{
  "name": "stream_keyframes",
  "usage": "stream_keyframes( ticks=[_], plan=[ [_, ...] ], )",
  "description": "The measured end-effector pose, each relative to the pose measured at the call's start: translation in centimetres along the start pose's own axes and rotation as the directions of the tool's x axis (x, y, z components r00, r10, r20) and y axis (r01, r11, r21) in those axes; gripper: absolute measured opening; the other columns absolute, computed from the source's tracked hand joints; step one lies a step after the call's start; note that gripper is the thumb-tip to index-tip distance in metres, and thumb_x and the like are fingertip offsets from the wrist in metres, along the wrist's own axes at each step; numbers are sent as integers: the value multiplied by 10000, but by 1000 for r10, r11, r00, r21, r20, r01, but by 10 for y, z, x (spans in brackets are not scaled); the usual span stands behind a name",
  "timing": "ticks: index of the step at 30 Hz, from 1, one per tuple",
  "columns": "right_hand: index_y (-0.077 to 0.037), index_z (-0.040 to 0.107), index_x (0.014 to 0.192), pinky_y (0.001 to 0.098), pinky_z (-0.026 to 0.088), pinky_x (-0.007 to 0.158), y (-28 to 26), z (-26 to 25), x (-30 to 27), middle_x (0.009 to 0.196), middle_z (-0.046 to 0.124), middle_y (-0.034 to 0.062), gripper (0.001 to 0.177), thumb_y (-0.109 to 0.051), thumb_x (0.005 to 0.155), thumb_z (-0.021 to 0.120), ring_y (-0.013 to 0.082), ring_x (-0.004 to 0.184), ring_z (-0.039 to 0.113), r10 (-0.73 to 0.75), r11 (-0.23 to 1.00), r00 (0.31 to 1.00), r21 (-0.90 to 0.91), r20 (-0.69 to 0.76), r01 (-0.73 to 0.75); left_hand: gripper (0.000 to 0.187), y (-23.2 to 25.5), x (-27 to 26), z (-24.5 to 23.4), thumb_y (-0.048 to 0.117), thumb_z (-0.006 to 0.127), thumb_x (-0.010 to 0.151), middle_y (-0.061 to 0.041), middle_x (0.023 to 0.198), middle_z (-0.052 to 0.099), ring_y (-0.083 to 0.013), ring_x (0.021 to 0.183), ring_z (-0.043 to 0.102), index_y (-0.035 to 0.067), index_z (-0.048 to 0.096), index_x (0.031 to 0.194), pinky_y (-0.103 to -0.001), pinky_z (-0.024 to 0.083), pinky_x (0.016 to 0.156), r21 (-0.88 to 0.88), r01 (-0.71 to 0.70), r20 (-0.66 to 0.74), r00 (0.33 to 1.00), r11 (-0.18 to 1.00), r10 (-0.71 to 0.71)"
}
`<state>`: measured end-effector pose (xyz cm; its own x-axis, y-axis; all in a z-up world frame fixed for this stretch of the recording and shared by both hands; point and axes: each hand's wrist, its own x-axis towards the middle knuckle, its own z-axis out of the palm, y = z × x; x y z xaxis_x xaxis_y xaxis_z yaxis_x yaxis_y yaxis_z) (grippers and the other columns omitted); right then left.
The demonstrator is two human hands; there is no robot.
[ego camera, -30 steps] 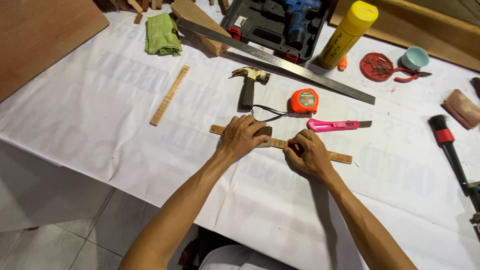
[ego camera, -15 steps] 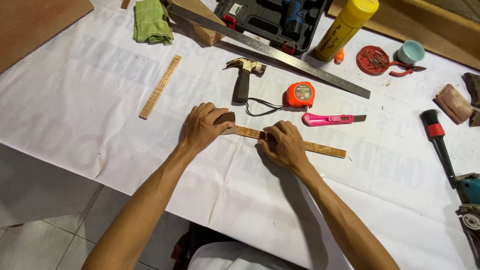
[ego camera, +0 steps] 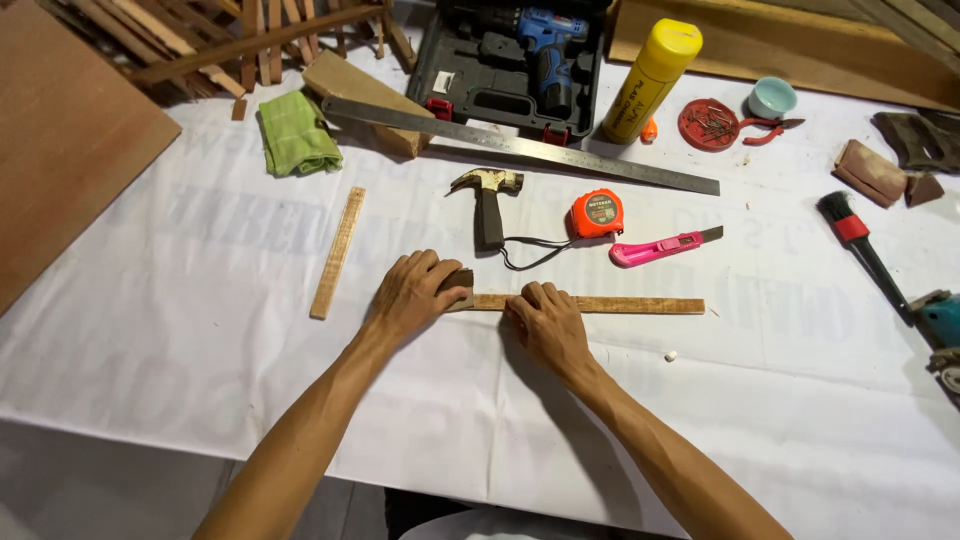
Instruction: Measure and prepare a small wooden slat using a tape measure and marking it with a cutter.
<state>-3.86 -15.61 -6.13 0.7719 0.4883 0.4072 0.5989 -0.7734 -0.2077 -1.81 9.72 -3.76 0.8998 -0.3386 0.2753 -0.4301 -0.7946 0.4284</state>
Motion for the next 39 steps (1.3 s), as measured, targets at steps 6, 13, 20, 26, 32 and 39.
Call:
stream_keyframes(
  ticks=[6,13,20,26,32,39],
  plan=[
    [-98,703,847,419,460,731,-33,0,10,871,621,54,201,-286,860,775,248,833,592,165,979,979,-99,-122,-177,435,-39,17,-26,435,796,818,-64,913,699,-250,808,625,100,732,1088,-393,498,800,-41,-79,126,989,996,84],
    [-67,750,925,393,517,807,-62,1,8,939,679,63,151,-150,799,756,268,929,627,351,931,902,-5,-252,-364,408,-64,36,-1,484,823,816,-43,853,774,-208,754,686,112,740,962,-362,482,772,-161,-268,250,920,950,302],
    [-45,743,928,380,530,830,-77,1,12,963,687,60,139,-86,796,755,255,961,640,441,890,838,40,-322,-453,397,-27,58,30,426,834,800,-71,821,729,-259,767,666,82,693,937,-406,443,722,-263,-433,35,889,862,457],
    [-29,718,946,366,539,847,-80,3,12,975,672,69,168,-86,793,756,261,966,635,446,887,822,53,-353,-459,372,-34,54,15,397,844,805,-70,778,700,-264,714,636,86,678,923,-409,432,719,-260,-416,85,889,871,450],
    [-35,716,939,367,542,825,-81,3,14,972,663,70,180,-62,763,736,263,950,636,478,870,811,58,-338,-489,391,-62,41,2,381,857,789,-83,834,730,-250,717,641,77,697,978,-396,440,724,-271,-423,83,885,865,459],
    [-38,653,989,359,550,744,-72,15,6,959,647,68,208,-28,789,709,270,890,654,490,854,768,53,-412,-517,364,-24,57,36,347,837,782,-71,884,747,-239,760,666,74,698,979,-389,439,721,-321,-403,48,897,857,440]
  ],
)
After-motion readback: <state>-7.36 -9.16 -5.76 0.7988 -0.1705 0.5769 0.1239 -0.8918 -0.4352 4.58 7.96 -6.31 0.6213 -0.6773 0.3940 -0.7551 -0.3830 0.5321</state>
